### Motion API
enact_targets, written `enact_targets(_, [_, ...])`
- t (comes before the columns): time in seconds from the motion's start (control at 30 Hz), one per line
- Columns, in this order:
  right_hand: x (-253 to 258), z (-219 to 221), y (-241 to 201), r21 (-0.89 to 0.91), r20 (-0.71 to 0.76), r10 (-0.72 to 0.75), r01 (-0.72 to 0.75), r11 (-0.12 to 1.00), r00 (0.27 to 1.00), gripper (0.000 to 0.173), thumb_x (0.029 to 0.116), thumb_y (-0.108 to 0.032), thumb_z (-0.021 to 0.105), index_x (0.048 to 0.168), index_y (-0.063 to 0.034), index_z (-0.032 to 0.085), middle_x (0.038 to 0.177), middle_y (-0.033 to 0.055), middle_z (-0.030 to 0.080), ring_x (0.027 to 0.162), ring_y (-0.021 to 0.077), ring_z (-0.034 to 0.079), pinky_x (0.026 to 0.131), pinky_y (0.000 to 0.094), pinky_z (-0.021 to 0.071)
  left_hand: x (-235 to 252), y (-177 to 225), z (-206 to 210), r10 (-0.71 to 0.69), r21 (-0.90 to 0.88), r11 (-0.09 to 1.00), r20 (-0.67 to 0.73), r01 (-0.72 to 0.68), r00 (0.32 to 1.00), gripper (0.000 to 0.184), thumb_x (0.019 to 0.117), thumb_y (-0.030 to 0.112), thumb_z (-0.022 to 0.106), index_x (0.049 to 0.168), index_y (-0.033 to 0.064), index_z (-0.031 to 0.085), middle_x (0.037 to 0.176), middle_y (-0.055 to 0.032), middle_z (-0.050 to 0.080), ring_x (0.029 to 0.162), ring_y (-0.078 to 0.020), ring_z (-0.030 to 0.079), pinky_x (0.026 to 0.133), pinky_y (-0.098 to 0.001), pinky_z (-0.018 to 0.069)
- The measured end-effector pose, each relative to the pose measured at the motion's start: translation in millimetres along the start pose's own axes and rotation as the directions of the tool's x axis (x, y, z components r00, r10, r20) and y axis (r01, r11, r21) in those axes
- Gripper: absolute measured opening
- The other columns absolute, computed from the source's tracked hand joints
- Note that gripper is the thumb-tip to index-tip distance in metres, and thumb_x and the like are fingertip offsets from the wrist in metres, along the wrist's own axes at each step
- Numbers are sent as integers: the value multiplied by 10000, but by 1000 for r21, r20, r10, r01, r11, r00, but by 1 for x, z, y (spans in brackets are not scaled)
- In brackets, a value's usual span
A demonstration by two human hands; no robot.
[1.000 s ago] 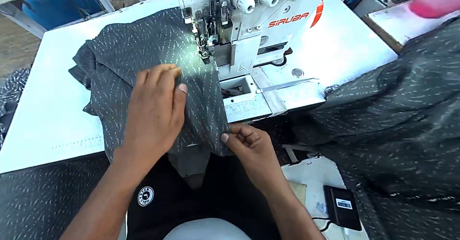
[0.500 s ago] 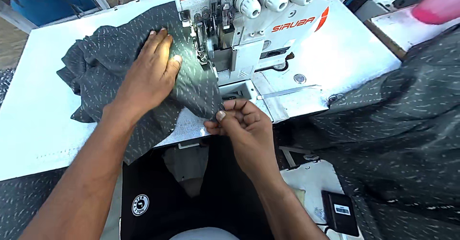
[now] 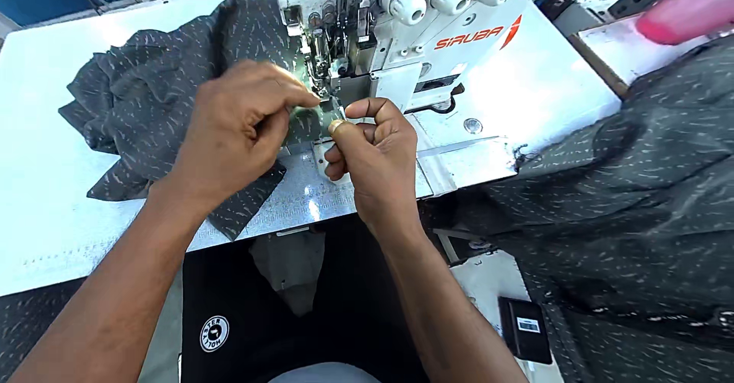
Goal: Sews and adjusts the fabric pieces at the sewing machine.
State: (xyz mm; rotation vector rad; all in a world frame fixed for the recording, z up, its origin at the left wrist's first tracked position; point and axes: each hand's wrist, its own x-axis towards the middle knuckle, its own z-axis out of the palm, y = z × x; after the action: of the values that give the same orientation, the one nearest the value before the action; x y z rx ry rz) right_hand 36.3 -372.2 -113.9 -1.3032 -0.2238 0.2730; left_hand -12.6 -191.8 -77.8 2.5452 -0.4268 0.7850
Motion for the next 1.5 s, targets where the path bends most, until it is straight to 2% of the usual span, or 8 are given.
enact_targets(0.3, [32,6,6,-229,-90,-148,124,965,985,50,880,-98,660,930,-103,661,588,-8,555,402,76,435,372,230,354,3,-42,-3,44,-67,997,112,-37,993,394,964,-9,434,1112,84,787,1225,-73,728,1256,-224,613,1145,-406,420])
enact_targets(0.43, [2,-8,6,-326,-53,-279,247,912,959,141,927,-88,640,1067,-73,653,714,-1,598,439,69,452,385,234,397,-2,-41,-10,-48,40,998,153,43,987,384,977,368,557,1205,133,756,1321,-39,678,1252,-247,556,1089,-459,389])
enact_targets(0.5, [-19,-17,10,-425,13,-458,419,802,889,180,931,-63,622,1110,-47,630,591,-40,504,405,30,403,360,197,361,-13,-11,-9,-95,140,987,140,75,986,436,953,449,650,1222,119,743,1280,-78,670,1139,-286,575,971,-466,456])
enact_targets(0.57, [-21,-20,13,-554,180,-560,554,621,809,305,927,-69,628,1225,-4,641,525,-45,449,395,50,386,370,228,349,-24,17,-6,-122,170,980,102,103,987,277,996,256,661,1189,76,747,1202,-111,679,1071,-268,620,911,-399,515])
enact_targets(0.67, [-14,-8,4,-797,412,-416,542,267,811,503,954,-183,599,1455,-138,595,523,-5,498,420,194,478,406,403,380,-36,38,-4,-179,51,983,8,179,984,164,994,112,636,1078,62,769,1079,-68,694,939,-105,666,817,-237,559])
enact_targets(0.73, [-12,-6,-1,-829,444,-390,535,164,807,437,982,-197,575,1413,-209,648,563,29,564,458,243,535,420,433,390,-42,51,-2,-257,-77,964,-35,253,966,138,968,111,653,1026,68,770,1040,-30,706,850,-37,662,726,-190,566])
enact_targets(0.9, [9,-17,4,-826,274,-604,505,252,749,232,1012,-136,546,1104,-139,760,711,53,695,540,223,621,468,429,448,-30,71,35,-401,-260,901,-185,348,897,121,936,108,702,1011,82,793,963,-21,701,750,-15,632,633,-159,539])
enact_targets(1.5, [24,-5,35,-910,59,-673,316,266,738,206,1028,-110,534,1180,-73,669,776,91,704,596,272,671,484,445,484,-27,64,60,-215,101,965,-231,243,949,192,944,109,689,1101,138,795,1031,-57,692,808,-133,670,581,-289,528])
